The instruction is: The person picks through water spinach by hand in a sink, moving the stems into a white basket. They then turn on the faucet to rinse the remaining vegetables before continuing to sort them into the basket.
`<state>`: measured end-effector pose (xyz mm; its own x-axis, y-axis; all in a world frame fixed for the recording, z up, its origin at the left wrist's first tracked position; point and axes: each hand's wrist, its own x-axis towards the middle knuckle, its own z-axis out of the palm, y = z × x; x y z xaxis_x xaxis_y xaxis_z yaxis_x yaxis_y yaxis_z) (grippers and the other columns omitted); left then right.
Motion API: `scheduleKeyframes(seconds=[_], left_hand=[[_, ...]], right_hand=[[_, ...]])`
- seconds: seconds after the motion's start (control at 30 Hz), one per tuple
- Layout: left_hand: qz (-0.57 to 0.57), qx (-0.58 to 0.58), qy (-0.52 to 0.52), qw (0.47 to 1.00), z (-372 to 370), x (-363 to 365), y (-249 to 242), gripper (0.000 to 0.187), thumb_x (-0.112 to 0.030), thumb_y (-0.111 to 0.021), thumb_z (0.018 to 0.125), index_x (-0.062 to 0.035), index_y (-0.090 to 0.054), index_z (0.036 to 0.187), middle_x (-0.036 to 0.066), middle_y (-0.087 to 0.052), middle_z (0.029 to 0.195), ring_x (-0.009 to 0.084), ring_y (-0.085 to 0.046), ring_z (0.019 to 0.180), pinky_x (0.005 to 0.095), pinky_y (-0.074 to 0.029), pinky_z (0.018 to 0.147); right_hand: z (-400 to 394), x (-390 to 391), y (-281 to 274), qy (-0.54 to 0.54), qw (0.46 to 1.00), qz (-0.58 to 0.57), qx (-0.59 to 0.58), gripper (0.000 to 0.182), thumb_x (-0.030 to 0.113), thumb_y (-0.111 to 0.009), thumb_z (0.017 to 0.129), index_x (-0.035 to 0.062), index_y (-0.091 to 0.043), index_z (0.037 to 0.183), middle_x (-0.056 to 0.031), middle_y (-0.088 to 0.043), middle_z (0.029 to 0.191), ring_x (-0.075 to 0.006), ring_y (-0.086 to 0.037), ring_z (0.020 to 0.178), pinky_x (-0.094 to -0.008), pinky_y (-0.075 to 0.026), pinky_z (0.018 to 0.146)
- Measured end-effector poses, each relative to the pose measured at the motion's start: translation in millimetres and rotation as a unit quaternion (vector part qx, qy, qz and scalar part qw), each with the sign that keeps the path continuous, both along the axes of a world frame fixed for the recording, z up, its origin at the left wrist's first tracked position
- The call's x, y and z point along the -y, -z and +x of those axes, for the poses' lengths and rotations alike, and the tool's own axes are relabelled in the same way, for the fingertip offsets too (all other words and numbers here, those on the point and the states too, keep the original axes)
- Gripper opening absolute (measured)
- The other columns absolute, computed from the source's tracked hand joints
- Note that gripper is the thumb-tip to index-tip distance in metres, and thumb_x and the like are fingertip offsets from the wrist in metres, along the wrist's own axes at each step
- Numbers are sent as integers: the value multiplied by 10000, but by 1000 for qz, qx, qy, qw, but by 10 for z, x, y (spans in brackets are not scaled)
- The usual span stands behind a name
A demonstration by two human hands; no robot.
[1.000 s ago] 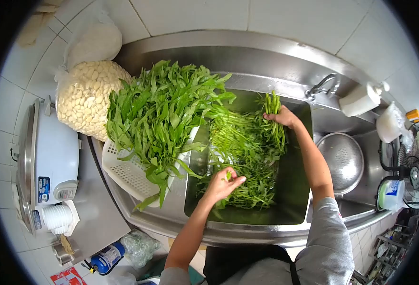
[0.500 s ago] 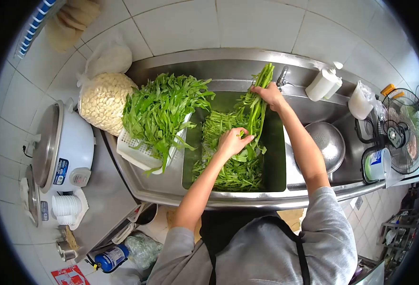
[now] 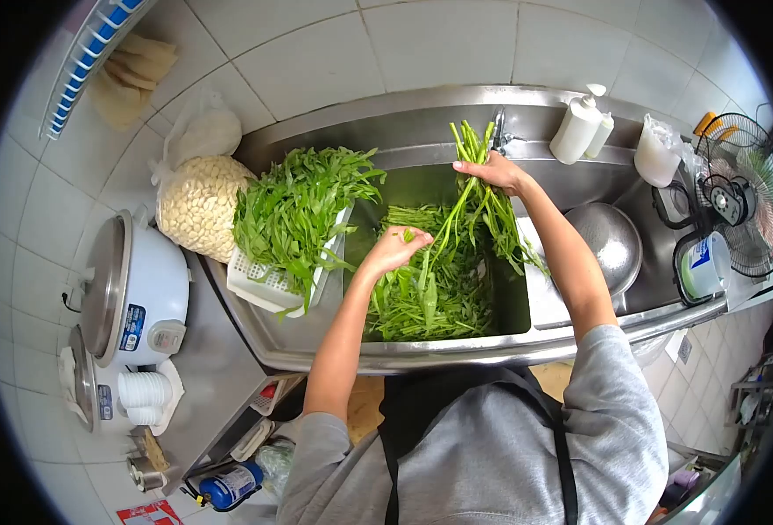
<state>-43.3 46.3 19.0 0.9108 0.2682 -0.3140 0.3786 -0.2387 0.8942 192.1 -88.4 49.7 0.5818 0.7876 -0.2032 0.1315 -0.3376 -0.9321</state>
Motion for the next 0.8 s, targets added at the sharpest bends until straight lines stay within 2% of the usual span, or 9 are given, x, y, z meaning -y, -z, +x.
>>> scheduleKeyframes(seconds=[0.03,0.1,0.17,0.37,0.47,0.57,0.63,0.77,0.8], left_hand=[[88,36,-8,995,2,-14,41,254,-298,-580,848,-53,-644,878,-50,-506,583,45,-338,461,234,-344,444],[119,49,-18,992,11,-32,37,260,-310,-594,838,-55,-634,861,-45,-478,576,55,-339,477,247,-346,462],[187,71,-44,979,-5,-19,-31,276,-344,-632,791,-78,-657,858,36,-510,545,105,-436,503,297,-399,522],[232,121,-50,964,106,204,-305,241,-318,-629,786,-100,-664,884,57,-449,478,143,-420,448,314,-371,485],[264,50,0,963,223,233,-387,253,-330,-618,782,-108,-669,894,79,-494,471,177,-489,451,337,-400,505],[279,78,25,957,267,183,-316,278,-334,-625,786,-69,-662,860,56,-454,460,112,-403,429,311,-347,454],[258,35,34,965,231,175,-343,301,-344,-647,767,-60,-651,868,60,-486,485,125,-436,451,313,-368,470],[276,110,4,955,96,191,-128,355,-353,-695,719,-78,-609,928,68,-540,536,192,-542,512,351,-427,517],[311,102,1,945,54,237,-194,346,-350,-700,710,-82,-593,901,68,-545,536,207,-553,515,356,-432,518]], right_hand=[[-31,13,-35,2,1000,2,-3,686,552,-713,641,-65,-605,922,-106,-589,759,-170,-562,658,-313,-472,575],[-27,31,-90,22,998,-50,-14,652,476,-727,676,-91,-551,946,-110,-588,788,-151,-567,648,-320,-491,562],[-1,27,-28,18,998,-49,-16,615,466,-724,682,-88,-563,893,-96,-579,726,-146,-559,602,-313,-489,546],[-112,-1,-39,24,999,-9,-46,594,458,-729,680,-62,-562,912,-68,-562,724,-136,-543,591,-303,-475,518],[-161,-48,-50,35,998,-27,-37,608,458,-732,676,-61,-557,939,-78,-565,758,-142,-554,629,-303,-482,539],[-261,-48,-109,39,998,-25,-46,634,454,-737,671,-82,-551,953,-108,-581,785,-165,-573,637,-327,-494,551],[-191,-84,-22,62,996,-22,-65,660,454,-733,675,-108,-542,965,-137,-591,813,-184,-587,642,-350,-500,554],[-109,-59,13,100,991,-75,-45,596,409,-718,706,-102,-544,959,-142,-599,790,-202,-598,639,-362,-504,560],[-78,-59,62,107,991,-65,-43,720,470,-735,648,-151,-555,965,-196,-604,841,-238,-598,656,-381,-489,571]])
